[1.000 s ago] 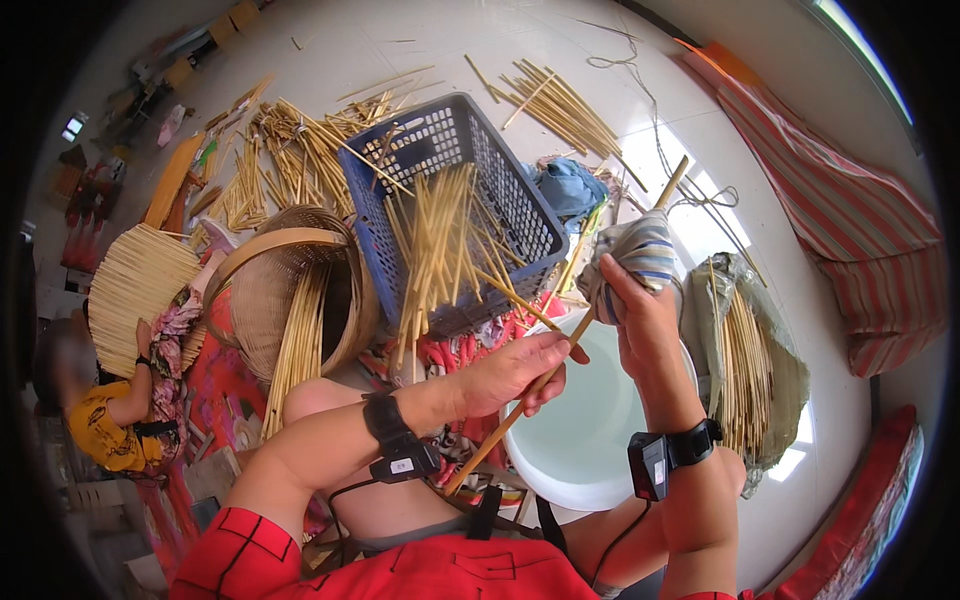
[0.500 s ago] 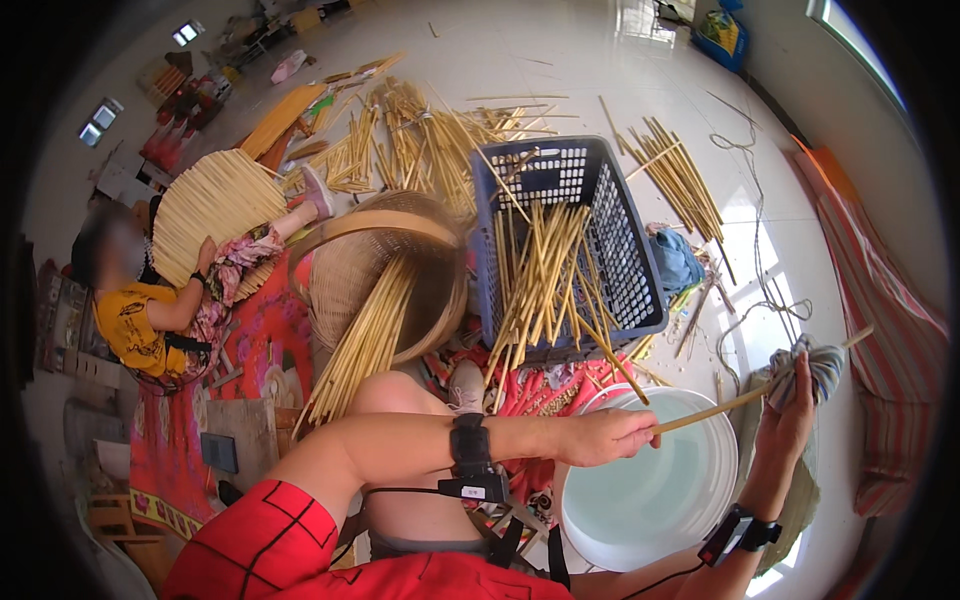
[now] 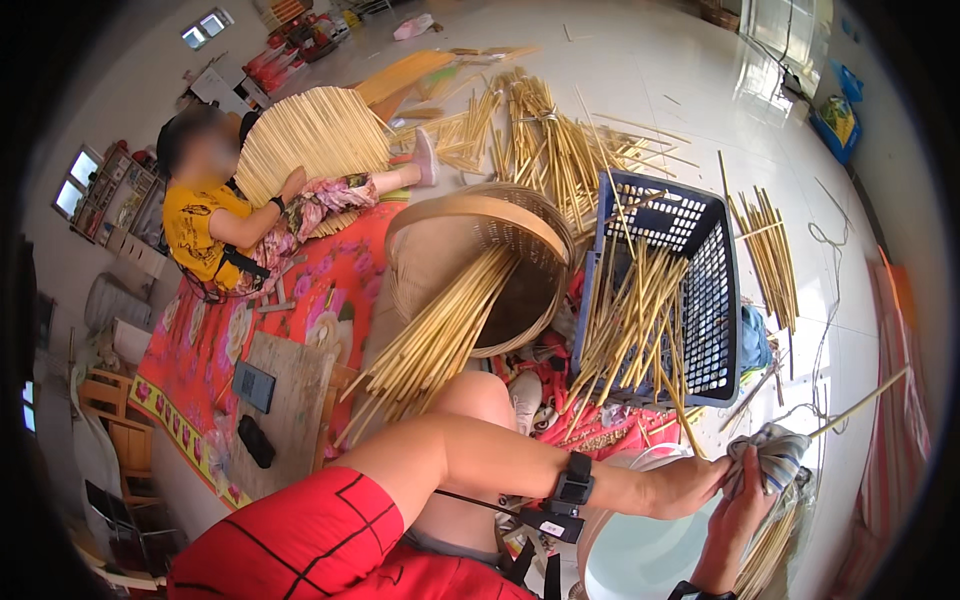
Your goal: The person sits on the floor and repeatedly wipes individual bamboo sticks with a cloth, then places them into a basket. The person handles the sticks one at a time, using a cloth to clean the surface before moving them to a collection basket.
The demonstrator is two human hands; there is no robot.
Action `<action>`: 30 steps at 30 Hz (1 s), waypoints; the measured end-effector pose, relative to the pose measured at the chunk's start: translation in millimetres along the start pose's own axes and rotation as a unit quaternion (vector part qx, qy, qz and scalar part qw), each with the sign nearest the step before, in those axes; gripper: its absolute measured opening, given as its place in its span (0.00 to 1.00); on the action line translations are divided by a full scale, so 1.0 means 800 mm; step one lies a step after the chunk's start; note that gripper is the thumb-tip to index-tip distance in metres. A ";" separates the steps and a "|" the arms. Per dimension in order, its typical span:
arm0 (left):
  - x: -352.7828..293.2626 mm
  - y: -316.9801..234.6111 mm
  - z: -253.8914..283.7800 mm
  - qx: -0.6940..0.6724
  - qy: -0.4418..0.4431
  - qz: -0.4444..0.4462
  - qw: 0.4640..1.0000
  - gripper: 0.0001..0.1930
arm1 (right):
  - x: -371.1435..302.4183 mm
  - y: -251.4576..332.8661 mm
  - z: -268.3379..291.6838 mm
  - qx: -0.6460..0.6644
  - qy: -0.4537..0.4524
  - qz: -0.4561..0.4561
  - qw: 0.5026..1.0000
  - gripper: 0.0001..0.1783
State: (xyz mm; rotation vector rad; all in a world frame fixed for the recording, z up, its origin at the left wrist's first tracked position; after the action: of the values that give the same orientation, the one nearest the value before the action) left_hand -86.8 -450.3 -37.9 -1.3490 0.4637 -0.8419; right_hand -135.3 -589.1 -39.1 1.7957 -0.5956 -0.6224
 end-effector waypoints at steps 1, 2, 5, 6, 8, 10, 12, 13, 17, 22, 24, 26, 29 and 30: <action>0.002 -0.006 0.004 0.001 0.007 -0.004 1.000 0.07 | 0.005 0.007 0.003 0.009 -0.010 0.001 1.000 0.20; 0.003 -0.009 0.004 0.000 0.019 -0.011 1.000 0.07 | 0.007 0.020 0.004 0.006 -0.024 0.000 1.000 0.19; -0.004 -0.019 0.010 0.029 0.091 -0.002 0.995 0.08 | 0.041 0.045 0.057 -0.003 -0.038 0.017 0.999 0.14; -0.006 -0.026 0.018 0.052 0.120 0.011 0.991 0.09 | 0.067 0.059 0.105 0.040 -0.039 0.026 0.998 0.13; -0.009 -0.037 0.034 0.063 0.136 -0.013 0.989 0.10 | 0.095 0.081 0.181 0.051 -0.091 0.074 0.992 0.14; -0.008 -0.032 0.044 0.068 0.127 -0.055 0.988 0.09 | 0.104 0.099 0.220 0.066 -0.132 0.093 0.985 0.15; -0.007 -0.023 0.054 0.118 0.123 -0.061 0.983 0.10 | 0.087 0.113 0.199 0.021 -0.194 0.129 0.972 0.17; -0.009 -0.020 0.059 0.143 0.120 -0.063 0.980 0.10 | 0.079 0.119 0.187 -0.005 -0.203 0.145 0.968 0.18; -0.004 -0.017 0.051 0.109 0.131 -0.061 0.984 0.10 | 0.092 0.101 0.213 0.051 -0.177 0.159 0.970 0.17; 0.000 -0.006 0.039 0.046 0.106 -0.045 0.992 0.10 | 0.019 0.053 0.049 0.071 -0.014 0.014 0.997 0.14; 0.008 -0.019 0.043 0.001 0.114 -0.036 0.993 0.10 | -0.006 0.031 0.022 0.088 0.038 0.012 0.995 0.15; 0.011 -0.017 0.046 -0.035 0.101 -0.026 0.994 0.10 | -0.039 0.021 -0.038 0.070 -0.022 0.014 0.997 0.11; 0.013 0.024 0.015 -0.083 0.092 -0.002 0.992 0.11 | -0.028 0.013 -0.023 0.022 0.052 -0.033 0.998 0.11; 0.012 0.016 0.012 -0.090 0.101 0.009 0.991 0.11 | -0.018 0.017 -0.008 0.024 0.049 -0.027 0.998 0.11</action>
State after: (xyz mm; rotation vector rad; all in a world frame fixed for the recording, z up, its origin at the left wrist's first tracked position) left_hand -70.0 -451.3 -46.7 -1.4279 0.7242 -0.9438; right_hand -142.9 -579.3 -22.6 1.8806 -0.5011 -0.5560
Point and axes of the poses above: each hand's wrist, its own x-axis towards the middle knuckle, its own z-axis out of the back of the hand, y = z × x, the point moved 2 cm from there along x, towards the middle knuckle, and after that the axes turned 3 degrees about z, right-handed, at the moved point
